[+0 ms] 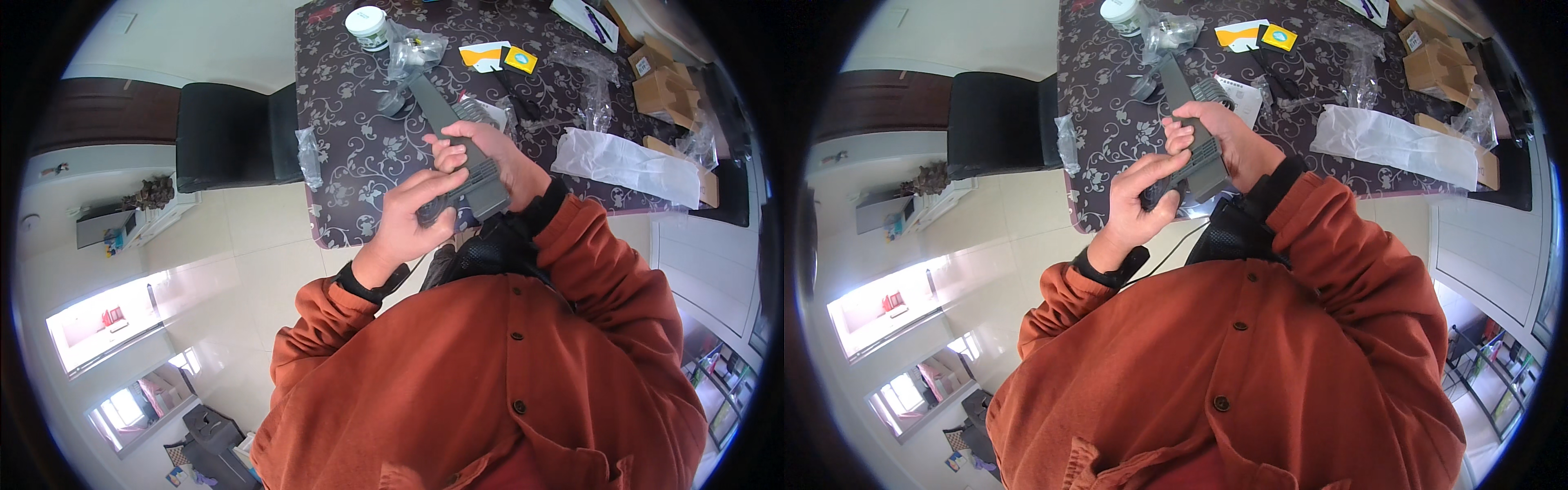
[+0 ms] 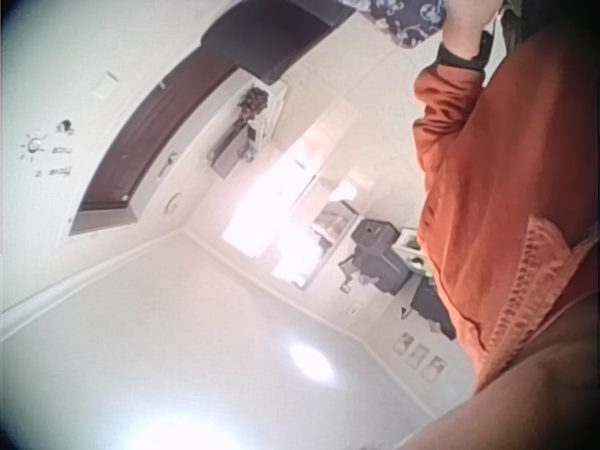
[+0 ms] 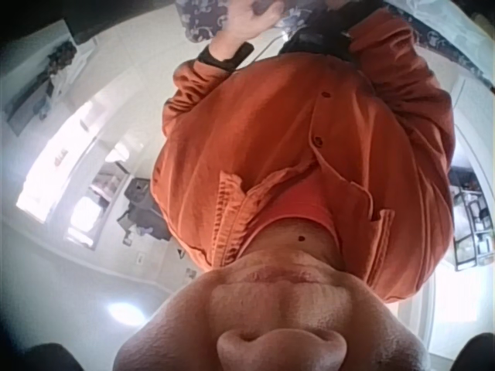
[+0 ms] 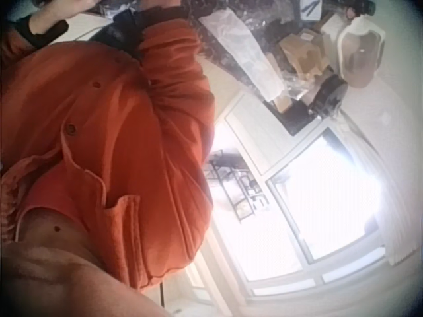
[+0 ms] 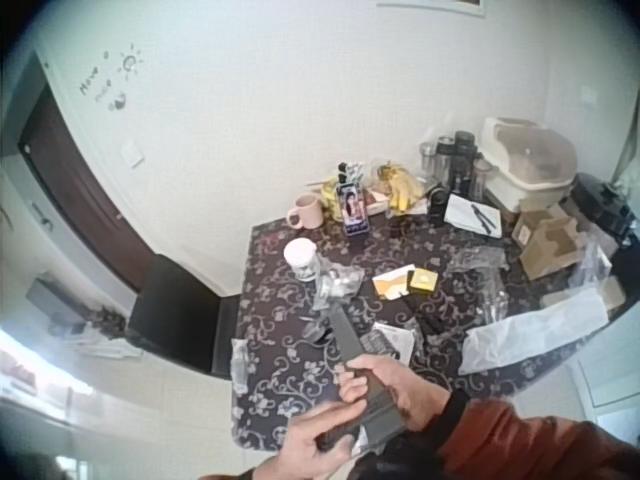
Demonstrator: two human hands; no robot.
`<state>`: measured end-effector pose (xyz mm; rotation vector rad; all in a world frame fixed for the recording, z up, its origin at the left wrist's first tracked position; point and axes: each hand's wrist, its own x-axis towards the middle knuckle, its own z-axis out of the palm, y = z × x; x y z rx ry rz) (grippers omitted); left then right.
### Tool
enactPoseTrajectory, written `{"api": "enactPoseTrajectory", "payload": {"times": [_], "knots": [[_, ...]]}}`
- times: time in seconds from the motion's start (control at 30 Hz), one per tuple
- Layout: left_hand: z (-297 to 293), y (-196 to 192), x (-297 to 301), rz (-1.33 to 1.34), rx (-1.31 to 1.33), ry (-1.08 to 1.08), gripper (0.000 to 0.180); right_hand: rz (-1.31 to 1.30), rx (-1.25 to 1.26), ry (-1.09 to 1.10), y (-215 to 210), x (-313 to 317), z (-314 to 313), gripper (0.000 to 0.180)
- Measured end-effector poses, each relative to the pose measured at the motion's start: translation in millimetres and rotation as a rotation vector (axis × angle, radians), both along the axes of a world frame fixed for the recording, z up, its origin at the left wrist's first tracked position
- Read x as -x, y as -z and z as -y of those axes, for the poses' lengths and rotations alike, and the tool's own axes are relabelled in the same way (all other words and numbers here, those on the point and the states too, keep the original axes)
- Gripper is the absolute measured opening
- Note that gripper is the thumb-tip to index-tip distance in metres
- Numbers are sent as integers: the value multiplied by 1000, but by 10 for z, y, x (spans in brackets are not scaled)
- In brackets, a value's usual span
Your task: The person unpacks a grey plastic component from a clear bag, then repeatedly attaches and detaches a circular grey piece to a slot on the component. They rotate and reposition the parts multiple times while seated at a table.
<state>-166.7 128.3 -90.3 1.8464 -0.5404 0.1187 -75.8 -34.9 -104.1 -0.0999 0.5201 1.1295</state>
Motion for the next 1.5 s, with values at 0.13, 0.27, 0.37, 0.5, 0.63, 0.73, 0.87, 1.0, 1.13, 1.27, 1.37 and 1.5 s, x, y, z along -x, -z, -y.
{"api": "enactPoseTrajectory", "payload": {"times": [0.13,0.27,0.37,0.5,0.63,0.73,0.87,1.0,1.13,1.27,1.37,1.5], "knots": [[-73,29,21,-20,-23,21,47,75,9,-20,70,11,-24,8],[-4,15,74,-261,190,6,43,272,-87,-48,97,14,43,26],[72,-24,77,-513,496,44,40,771,95,-74,97,78,170,27],[72,-92,28,-883,886,68,46,843,187,-76,124,57,195,24],[12,-131,-16,-1123,1239,157,44,944,302,45,150,12,188,28],[3,-128,-10,-1145,1240,141,44,721,351,8,133,-53,217,34],[7,-113,5,-1114,1163,107,45,460,222,-39,117,-133,199,37],[15,-122,-4,-1090,1114,115,47,606,240,13,127,-79,211,37],[45,-177,-22,-1108,1173,119,45,783,299,42,115,-24,250,37],[77,-264,-52,-1182,1260,117,49,869,254,1,76,-21,294,37],[93,-321,-66,-1211,1325,139,52,1352,469,77,56,46,313,37],[107,-362,-80,-1220,1366,188,55,1469,576,84,24,67,337,36]]}}
